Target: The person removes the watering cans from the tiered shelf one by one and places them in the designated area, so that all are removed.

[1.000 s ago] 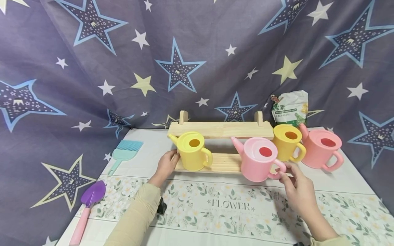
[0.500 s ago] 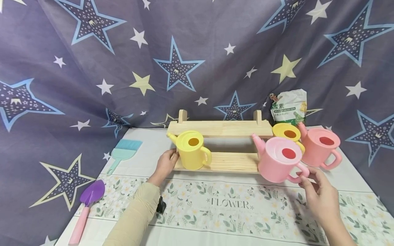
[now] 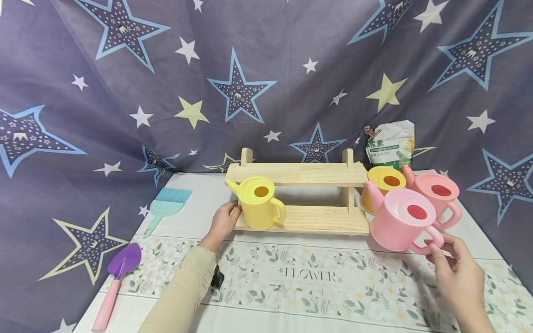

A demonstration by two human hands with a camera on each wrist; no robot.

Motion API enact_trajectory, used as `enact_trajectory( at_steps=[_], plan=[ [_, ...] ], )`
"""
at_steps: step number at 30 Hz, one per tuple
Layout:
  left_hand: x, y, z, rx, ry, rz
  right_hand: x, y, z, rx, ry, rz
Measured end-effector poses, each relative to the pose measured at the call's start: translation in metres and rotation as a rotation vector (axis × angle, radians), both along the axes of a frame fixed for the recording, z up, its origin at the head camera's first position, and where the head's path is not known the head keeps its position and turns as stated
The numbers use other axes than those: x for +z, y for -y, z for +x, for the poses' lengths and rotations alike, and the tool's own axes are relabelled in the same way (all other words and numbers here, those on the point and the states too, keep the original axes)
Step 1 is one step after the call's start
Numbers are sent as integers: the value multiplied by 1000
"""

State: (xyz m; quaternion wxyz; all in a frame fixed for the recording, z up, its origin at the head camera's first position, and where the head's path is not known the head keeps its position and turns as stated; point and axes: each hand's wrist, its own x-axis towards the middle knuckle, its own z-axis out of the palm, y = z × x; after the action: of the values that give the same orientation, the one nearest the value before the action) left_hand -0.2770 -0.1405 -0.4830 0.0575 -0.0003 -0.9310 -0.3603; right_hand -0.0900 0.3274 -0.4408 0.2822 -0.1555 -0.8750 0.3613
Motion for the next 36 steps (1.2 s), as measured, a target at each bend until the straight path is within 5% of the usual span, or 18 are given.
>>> enact_trajectory(
  at_steps=[22, 36],
  plan=[
    [1, -1, 0, 4, 3, -11, -29, -15, -2, 61, 212, 46],
    [0, -1, -1, 10, 13, -9, -21, -12, 1, 46, 312, 70]
  ],
)
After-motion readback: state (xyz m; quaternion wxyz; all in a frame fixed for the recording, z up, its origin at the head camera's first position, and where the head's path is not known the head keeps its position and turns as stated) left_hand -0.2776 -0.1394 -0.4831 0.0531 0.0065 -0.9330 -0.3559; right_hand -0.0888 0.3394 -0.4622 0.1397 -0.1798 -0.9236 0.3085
